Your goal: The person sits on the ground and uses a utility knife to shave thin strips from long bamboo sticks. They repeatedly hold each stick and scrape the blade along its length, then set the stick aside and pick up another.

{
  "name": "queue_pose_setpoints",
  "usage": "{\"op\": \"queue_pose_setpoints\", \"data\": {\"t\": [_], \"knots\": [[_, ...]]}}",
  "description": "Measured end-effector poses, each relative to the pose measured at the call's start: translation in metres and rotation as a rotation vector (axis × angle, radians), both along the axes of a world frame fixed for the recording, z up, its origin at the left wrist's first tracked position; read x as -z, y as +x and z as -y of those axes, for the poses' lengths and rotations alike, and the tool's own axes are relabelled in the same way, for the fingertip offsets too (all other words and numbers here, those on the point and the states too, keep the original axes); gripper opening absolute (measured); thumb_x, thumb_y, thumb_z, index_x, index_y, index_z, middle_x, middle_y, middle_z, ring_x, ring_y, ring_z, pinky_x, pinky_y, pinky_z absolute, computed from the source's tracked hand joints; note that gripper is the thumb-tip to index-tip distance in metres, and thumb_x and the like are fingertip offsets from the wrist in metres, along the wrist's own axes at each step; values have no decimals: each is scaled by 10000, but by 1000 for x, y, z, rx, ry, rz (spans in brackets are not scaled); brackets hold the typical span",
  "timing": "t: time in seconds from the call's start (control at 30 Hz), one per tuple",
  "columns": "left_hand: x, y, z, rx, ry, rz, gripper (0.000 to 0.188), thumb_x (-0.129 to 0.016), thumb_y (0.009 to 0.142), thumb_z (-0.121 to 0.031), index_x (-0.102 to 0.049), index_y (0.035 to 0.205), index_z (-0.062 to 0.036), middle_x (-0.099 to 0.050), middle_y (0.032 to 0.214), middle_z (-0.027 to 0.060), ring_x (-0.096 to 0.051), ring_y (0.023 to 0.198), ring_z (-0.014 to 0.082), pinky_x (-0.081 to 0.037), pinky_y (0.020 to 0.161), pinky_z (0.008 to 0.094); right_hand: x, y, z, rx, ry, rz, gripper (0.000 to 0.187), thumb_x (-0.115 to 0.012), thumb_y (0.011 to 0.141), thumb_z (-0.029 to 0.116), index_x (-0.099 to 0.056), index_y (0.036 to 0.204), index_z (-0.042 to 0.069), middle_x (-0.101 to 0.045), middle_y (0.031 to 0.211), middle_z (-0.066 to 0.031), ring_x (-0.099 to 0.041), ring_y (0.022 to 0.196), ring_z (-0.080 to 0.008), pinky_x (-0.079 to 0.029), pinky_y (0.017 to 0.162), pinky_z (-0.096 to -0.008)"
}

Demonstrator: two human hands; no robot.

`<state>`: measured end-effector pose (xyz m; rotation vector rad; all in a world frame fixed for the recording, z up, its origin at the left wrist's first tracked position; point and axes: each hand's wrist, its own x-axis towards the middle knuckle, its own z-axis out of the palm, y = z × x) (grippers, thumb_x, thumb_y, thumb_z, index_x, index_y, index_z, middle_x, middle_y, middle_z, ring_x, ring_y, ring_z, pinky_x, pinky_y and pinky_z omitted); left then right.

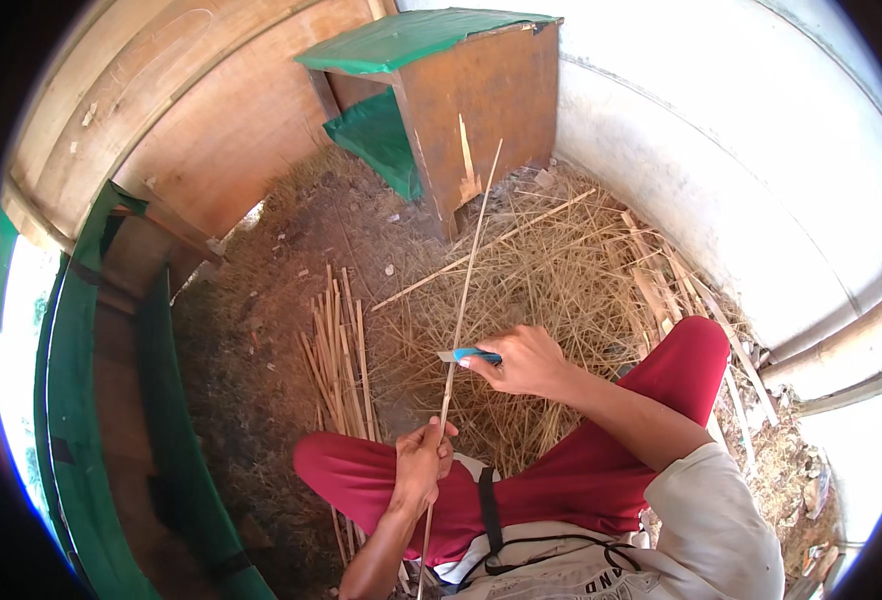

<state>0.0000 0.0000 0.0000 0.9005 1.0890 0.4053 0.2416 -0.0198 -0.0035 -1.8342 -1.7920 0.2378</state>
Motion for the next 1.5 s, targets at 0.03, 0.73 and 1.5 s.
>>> {"op": "queue_pose_setpoints", "data": {"t": [0.03, 0.73, 1.5], "knots": [[-1, 0, 2, 6, -10, 4, 341, -493, 1063, -297, -601, 965, 11, -414, 591, -22, -331, 408, 47, -222, 367, 234, 2, 1, 1, 3, 24, 5, 408, -612, 945, 498, -796, 951, 135, -683, 623, -88, -597, 436, -239, -474, 407, -363], [-12, -20, 5, 64, -144, -29, 352, -435, 1084, -264, -591, 943, 18, -417, 605, -33, -302, 414, 28, -221, 380, 208, -2, 3, 1, 42, -163, -89, 465, -570, 952, 529, -758, 892, 108, -599, 529, -126, -623, 499, -325, -507, 481, -428], [-83, -21, 24, 72, -144, -75, 357, -430, 1083, -278, -580, 929, 7, -405, 595, -35, -309, 415, 34, -208, 384, 222, -42, -6, 18, 241, 32, -30, 444, -602, 922, 523, -754, 847, 112, -645, 594, -138, -656, 564, -345, -532, 531, -460]]}}
